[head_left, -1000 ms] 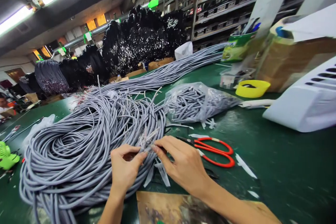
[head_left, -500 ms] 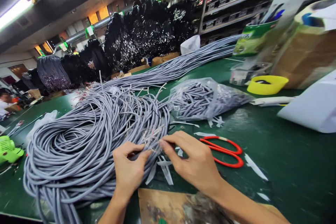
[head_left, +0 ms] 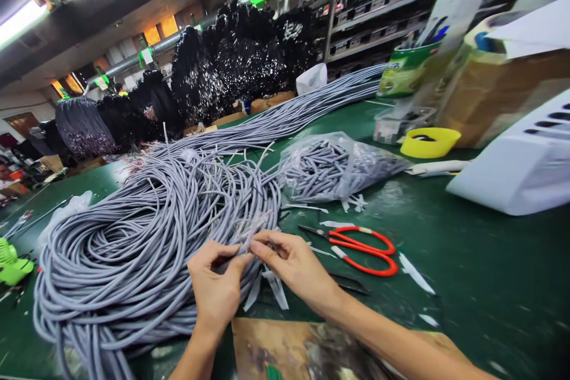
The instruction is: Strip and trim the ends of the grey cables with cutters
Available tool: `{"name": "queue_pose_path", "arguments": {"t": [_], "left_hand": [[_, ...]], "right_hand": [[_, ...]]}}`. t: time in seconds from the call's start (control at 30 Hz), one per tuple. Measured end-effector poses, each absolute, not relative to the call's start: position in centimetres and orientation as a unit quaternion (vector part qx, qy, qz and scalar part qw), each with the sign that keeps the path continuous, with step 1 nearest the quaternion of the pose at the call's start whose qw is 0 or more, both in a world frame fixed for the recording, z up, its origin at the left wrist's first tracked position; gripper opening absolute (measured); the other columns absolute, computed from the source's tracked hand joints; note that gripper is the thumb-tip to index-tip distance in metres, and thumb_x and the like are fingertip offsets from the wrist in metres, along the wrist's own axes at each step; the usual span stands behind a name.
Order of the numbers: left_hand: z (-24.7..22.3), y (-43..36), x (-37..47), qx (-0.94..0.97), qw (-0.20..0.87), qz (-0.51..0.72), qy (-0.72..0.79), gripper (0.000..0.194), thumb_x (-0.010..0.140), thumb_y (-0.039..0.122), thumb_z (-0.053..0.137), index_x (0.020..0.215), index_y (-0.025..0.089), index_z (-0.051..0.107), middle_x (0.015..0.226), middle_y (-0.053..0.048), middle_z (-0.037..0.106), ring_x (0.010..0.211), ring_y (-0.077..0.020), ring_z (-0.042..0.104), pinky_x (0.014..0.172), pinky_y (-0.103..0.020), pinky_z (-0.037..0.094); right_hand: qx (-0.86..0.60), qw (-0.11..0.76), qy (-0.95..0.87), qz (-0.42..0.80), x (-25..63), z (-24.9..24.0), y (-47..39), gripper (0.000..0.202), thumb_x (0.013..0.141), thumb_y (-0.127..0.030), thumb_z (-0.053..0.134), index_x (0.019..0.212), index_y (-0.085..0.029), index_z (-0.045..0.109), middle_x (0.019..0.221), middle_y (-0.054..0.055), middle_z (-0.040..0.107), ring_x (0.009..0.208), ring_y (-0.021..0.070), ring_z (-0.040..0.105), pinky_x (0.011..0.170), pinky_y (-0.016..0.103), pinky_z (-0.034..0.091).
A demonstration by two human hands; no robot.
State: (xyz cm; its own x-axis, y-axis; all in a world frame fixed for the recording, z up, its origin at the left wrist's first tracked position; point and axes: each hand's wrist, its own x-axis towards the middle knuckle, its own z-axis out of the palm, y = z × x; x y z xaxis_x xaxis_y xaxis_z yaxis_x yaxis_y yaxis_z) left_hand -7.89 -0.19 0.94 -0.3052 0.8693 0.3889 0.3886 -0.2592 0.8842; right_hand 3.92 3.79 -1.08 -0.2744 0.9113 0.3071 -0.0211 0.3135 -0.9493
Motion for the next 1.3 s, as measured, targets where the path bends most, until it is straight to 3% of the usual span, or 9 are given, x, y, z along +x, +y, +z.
{"name": "queue_pose_path", "arguments": {"t": [0.13,0.2,0.33,0.4,0.5,0.6,0.73,1.1,1.3], "left_hand": [[1.1,0.0,-8.3,0.528,0.241,0.588,0.564,0.006,0.061,0.020,0.068,0.060,0.015,0.068,0.052,0.001,0.057,0.045,-0.0107,0.049,0.045,-0.022,0.040],[1.2,0.0,-8.7,0.526,0.248,0.595,0.554,0.008,0.062,0.022,0.067,0.060,0.014,0.067,0.050,0.002,0.055,0.042,-0.0092,0.046,0.042,-0.020,0.038],[1.3,-0.1,-9.2,0.521,0.271,0.608,0.535,0.013,0.067,0.026,0.065,0.064,0.013,0.066,0.045,0.004,0.049,0.038,-0.0072,0.042,0.038,-0.019,0.034],[1.3,-0.2,-9.2,0.525,0.271,0.601,0.538,0.015,0.069,0.027,0.063,0.066,0.013,0.066,0.045,0.004,0.048,0.037,-0.0072,0.041,0.037,-0.019,0.032],[1.1,-0.3,-8.8,0.556,0.240,0.576,0.550,0.013,0.071,0.025,0.062,0.067,0.014,0.068,0.050,0.002,0.053,0.041,-0.0090,0.044,0.040,-0.020,0.035],[0.9,-0.4,-8.5,0.578,0.200,0.554,0.564,0.009,0.070,0.023,0.063,0.068,0.017,0.069,0.058,-0.001,0.060,0.050,-0.0129,0.052,0.046,-0.022,0.040],[0.9,-0.5,-8.5,0.595,0.179,0.537,0.571,0.007,0.069,0.022,0.065,0.067,0.017,0.070,0.061,-0.002,0.063,0.054,-0.0148,0.055,0.052,-0.023,0.044],[1.0,-0.7,-8.3,0.621,0.149,0.514,0.573,0.007,0.070,0.019,0.064,0.068,0.017,0.070,0.062,-0.003,0.065,0.057,-0.0154,0.057,0.054,-0.024,0.043],[0.7,-0.4,-8.2,0.621,0.140,0.500,0.587,0.007,0.069,0.020,0.064,0.067,0.016,0.069,0.061,-0.003,0.066,0.057,-0.0156,0.057,0.053,-0.024,0.042]], "right_hand": [[-0.383,0.445,-0.639,0.498,3.2,-2.4,5.1,0.038,0.073,-0.052,0.045,0.052,-0.020,0.046,0.042,-0.006,0.036,0.038,0.0089,0.036,0.039,0.022,0.032],[-0.406,0.457,-0.634,0.474,3.6,-2.9,6.1,0.037,0.071,-0.052,0.046,0.051,-0.021,0.044,0.042,-0.006,0.037,0.039,0.0094,0.036,0.041,0.023,0.033],[-0.473,0.513,-0.602,0.389,5.6,-2.5,7.2,0.029,0.070,-0.049,0.051,0.072,-0.020,0.047,0.052,-0.004,0.045,0.048,0.0131,0.044,0.050,0.027,0.037],[-0.490,0.544,-0.611,0.301,6.4,-1.7,6.5,0.025,0.077,-0.046,0.047,0.080,-0.021,0.049,0.059,-0.002,0.051,0.052,0.0141,0.049,0.052,0.027,0.038],[-0.431,0.573,-0.686,0.126,6.6,-0.6,4.7,0.022,0.086,-0.033,0.040,0.073,-0.020,0.053,0.062,0.001,0.057,0.055,0.0136,0.053,0.054,0.025,0.039],[-0.368,0.570,-0.734,-0.013,6.2,-0.2,3.5,0.023,0.087,-0.025,0.044,0.070,-0.019,0.058,0.062,0.002,0.059,0.057,0.0133,0.054,0.055,0.024,0.039],[-0.348,0.556,-0.749,-0.089,6.1,-0.2,3.4,0.021,0.086,-0.021,0.049,0.071,-0.017,0.063,0.059,0.002,0.060,0.056,0.0134,0.050,0.055,0.026,0.035],[-0.314,0.552,-0.769,-0.073,5.7,-0.4,3.2,0.019,0.084,-0.018,0.050,0.071,-0.016,0.064,0.061,0.003,0.063,0.058,0.0144,0.048,0.055,0.028,0.034],[-0.283,0.579,-0.748,0.159,6.0,0.0,2.9,0.022,0.086,-0.023,0.047,0.068,-0.018,0.059,0.057,0.001,0.056,0.054,0.0122,0.050,0.051,0.023,0.041]]}}
